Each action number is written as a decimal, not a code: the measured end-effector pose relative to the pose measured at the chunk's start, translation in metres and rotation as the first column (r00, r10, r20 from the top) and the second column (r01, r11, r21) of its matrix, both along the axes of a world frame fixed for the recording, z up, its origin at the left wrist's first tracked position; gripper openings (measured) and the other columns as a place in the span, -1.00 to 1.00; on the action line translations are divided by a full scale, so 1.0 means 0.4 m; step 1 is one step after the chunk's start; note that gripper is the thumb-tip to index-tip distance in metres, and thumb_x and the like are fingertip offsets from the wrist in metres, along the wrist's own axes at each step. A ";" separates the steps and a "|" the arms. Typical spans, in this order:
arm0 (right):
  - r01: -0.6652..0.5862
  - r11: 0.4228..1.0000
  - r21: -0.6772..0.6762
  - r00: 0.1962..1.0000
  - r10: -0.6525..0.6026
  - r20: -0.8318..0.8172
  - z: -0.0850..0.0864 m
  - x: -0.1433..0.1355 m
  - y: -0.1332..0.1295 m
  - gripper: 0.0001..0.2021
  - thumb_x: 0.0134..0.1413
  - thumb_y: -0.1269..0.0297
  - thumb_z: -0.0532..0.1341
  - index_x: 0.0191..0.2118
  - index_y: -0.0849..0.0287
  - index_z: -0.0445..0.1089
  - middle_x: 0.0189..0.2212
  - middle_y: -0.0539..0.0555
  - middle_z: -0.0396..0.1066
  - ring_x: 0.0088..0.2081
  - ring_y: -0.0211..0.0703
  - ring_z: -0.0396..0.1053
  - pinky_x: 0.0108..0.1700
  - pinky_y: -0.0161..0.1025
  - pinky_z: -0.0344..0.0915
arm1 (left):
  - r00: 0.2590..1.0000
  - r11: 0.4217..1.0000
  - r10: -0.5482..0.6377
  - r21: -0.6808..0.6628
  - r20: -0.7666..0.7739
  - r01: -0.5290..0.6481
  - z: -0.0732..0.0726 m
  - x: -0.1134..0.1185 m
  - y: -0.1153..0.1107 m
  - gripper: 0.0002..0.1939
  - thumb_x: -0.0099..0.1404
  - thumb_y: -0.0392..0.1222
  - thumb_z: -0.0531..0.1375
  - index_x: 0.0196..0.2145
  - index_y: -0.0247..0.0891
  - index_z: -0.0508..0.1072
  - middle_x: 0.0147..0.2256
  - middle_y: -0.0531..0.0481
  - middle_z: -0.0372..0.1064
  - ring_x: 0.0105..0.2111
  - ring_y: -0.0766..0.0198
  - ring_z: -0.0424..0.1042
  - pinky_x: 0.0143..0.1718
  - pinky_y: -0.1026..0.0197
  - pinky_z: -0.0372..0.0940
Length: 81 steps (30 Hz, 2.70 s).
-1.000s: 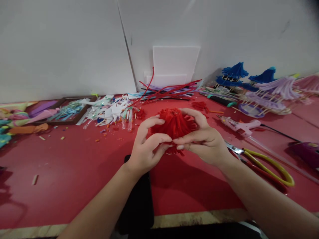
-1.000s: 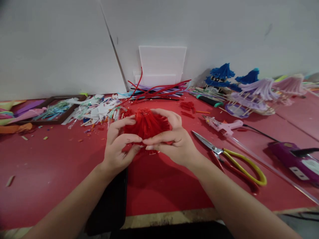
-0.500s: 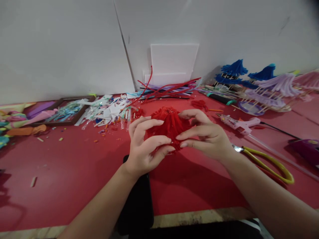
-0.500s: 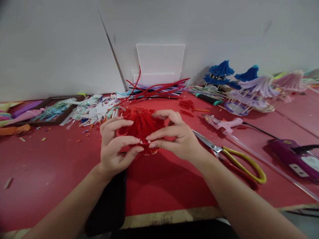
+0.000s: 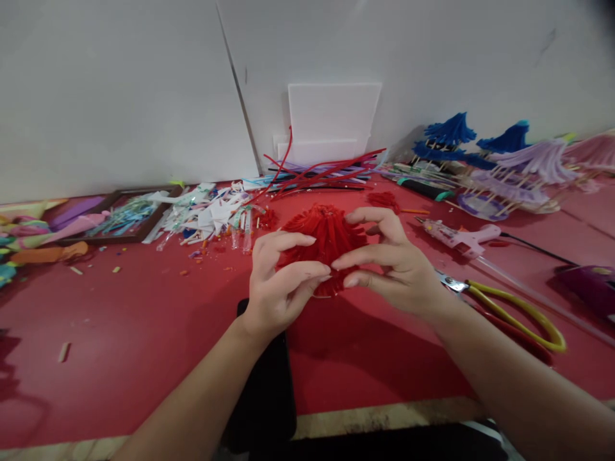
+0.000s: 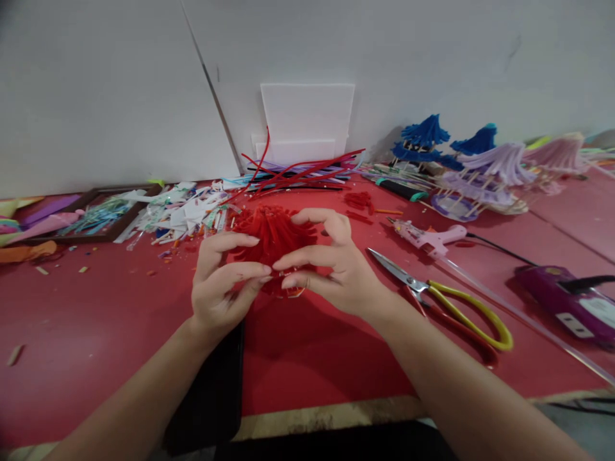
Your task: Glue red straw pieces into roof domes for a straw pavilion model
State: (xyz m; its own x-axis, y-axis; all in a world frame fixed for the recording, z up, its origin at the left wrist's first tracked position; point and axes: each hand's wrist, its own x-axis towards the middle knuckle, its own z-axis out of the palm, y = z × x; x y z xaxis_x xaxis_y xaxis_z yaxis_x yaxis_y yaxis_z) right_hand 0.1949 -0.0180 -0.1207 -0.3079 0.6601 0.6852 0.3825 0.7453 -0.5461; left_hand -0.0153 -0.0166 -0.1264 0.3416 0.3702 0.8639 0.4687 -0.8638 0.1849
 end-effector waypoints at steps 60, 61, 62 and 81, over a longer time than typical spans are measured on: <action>-0.030 0.973 0.227 0.984 -0.011 0.175 0.014 0.004 -0.017 -0.83 0.12 0.10 0.25 -0.18 -0.19 0.57 0.39 -0.27 -0.27 0.36 0.23 -0.17 0.35 0.24 -0.17 | 0.967 0.850 -0.204 -0.462 0.154 0.253 -0.031 0.007 0.009 -0.08 0.10 -0.07 0.39 0.26 -0.12 -0.04 0.16 -0.22 0.02 0.16 -0.01 0.22 0.16 -0.03 0.24; -0.036 0.973 0.229 0.982 -0.008 0.189 0.014 0.006 -0.016 -0.81 0.16 0.08 0.22 -0.16 -0.18 0.56 0.40 -0.26 -0.28 0.36 0.22 -0.17 0.35 0.24 -0.17 | 0.964 0.839 -0.208 -0.478 0.164 0.262 -0.031 0.007 0.009 -0.09 0.10 -0.08 0.39 0.26 -0.11 -0.05 0.16 -0.21 0.03 0.16 -0.01 0.22 0.17 -0.03 0.23; -0.039 0.973 0.228 0.979 -0.009 0.202 0.014 0.009 -0.016 -0.79 0.17 0.05 0.19 -0.14 -0.18 0.55 0.40 -0.25 -0.29 0.37 0.21 -0.17 0.35 0.24 -0.17 | 0.962 0.830 -0.211 -0.488 0.174 0.270 -0.031 0.008 0.009 -0.09 0.10 -0.09 0.39 0.25 -0.11 -0.05 0.17 -0.21 0.02 0.17 -0.01 0.22 0.18 -0.04 0.22; -0.017 0.950 0.313 0.966 -0.065 0.251 0.029 0.008 -0.026 -0.77 0.14 -0.02 0.19 -0.15 -0.25 0.53 0.32 -0.13 -0.04 0.32 0.14 -0.08 0.33 0.22 -0.04 | 0.910 0.715 -0.334 -0.564 0.245 0.414 -0.036 -0.021 0.020 -0.15 0.22 -0.10 0.27 0.34 -0.01 -0.09 0.31 -0.17 -0.06 0.27 -0.09 0.09 0.27 -0.17 0.06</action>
State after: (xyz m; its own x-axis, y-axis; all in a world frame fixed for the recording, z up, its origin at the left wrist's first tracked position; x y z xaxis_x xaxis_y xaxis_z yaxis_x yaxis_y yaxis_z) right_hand 0.1982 -0.0286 -0.1090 -0.4857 0.4372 0.7570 0.4978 0.8501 -0.1716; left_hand -0.0236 -0.0086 -0.1407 0.4753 0.6816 0.5564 0.0714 -0.6601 0.7477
